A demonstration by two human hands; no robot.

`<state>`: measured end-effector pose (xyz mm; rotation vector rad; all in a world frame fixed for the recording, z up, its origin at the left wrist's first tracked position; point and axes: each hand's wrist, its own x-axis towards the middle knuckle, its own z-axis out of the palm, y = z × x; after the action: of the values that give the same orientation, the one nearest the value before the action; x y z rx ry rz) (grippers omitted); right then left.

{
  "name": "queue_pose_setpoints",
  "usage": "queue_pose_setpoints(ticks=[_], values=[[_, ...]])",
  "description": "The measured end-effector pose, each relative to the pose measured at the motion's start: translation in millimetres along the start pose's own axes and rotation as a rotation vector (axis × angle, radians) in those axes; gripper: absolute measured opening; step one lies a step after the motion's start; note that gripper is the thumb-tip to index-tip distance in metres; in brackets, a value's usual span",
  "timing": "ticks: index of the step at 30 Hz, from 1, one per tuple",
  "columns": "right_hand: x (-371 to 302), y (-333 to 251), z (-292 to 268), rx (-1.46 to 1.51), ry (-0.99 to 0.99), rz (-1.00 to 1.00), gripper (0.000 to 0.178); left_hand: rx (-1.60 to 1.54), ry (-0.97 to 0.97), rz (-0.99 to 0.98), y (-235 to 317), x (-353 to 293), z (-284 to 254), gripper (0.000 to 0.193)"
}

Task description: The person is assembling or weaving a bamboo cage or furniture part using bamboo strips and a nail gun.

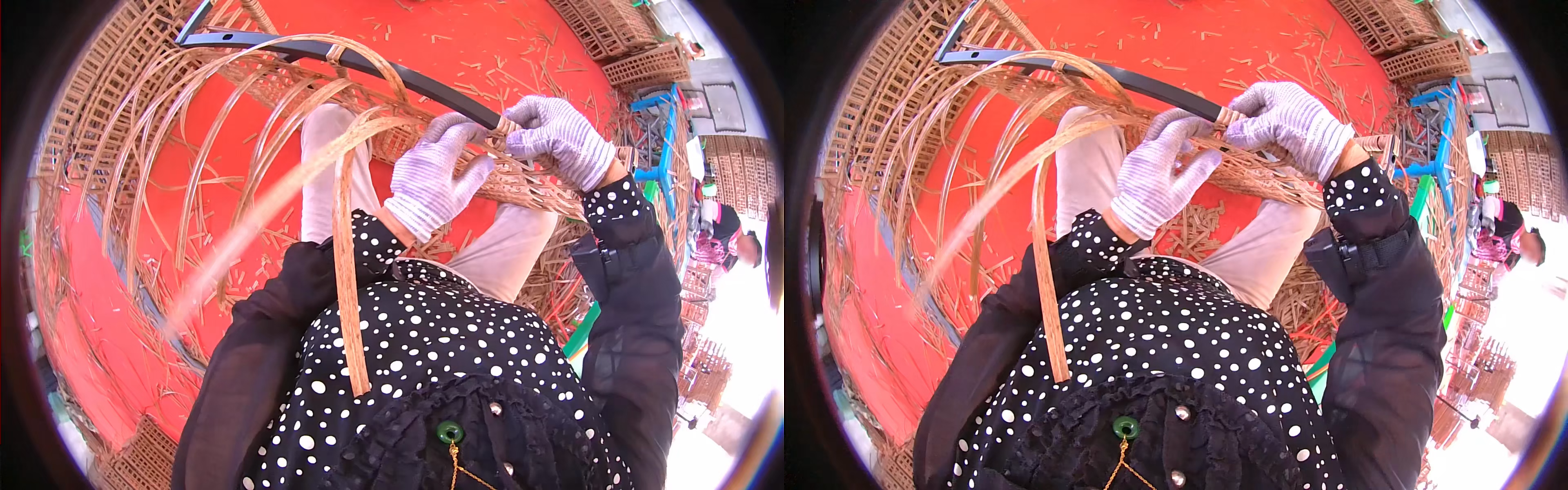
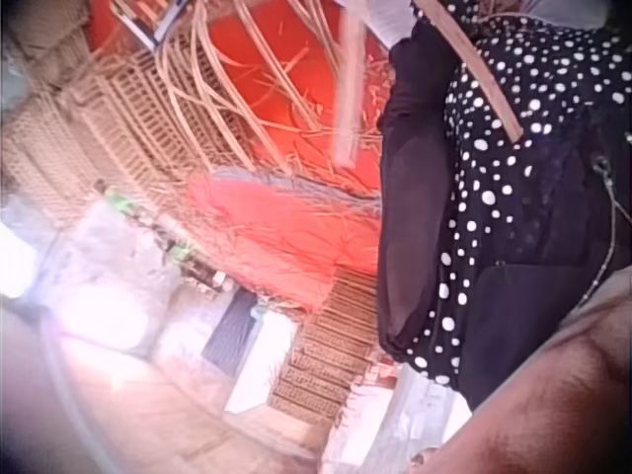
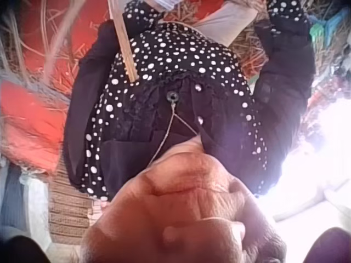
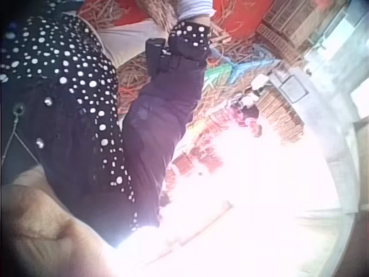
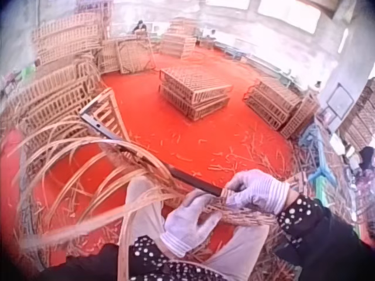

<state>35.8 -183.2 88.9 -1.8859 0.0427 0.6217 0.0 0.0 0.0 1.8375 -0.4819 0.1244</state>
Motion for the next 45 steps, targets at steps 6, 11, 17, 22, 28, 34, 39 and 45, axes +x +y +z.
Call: queue_pose_setpoints(ticks=[6,11,17,22,28,34,39,45], values=[[5,-2,2,0.032,-0.058,0.007,0.028,0.012,0.065,-0.151,9,12,12,0.029],[4,-1,5,0.042,-0.026,-0.017,0.027,0.042,0.243,0.024,-8,2,34,0.026],[-3,8,12,-0.062,-0.005,-0.177,0.026,-0.472,-0.052,-0.425,17,0,12,0.023],[-12,21,20,-0.429,0.151,-0.431,0.029,-1.159,-0.354,-0.9,25,8,-24,0.014],[-13,25,41,-0.834,0.402,-0.564,0.036,-1.052,-0.331,-0.932,39,20,-51,0.016],[-16,16,44,-0.768,0.448,-0.494,0.033,-0.46,-0.506,-0.438,48,67,-69,0.038],[-15,13,44,-0.766,0.437,-0.45,0.033,-0.45,-0.458,-0.083,26,65,-86,0.03],[-13,17,44,-0.793,0.488,-0.502,0.035,0.137,-0.642,0.242,18,83,-59,0.022]])
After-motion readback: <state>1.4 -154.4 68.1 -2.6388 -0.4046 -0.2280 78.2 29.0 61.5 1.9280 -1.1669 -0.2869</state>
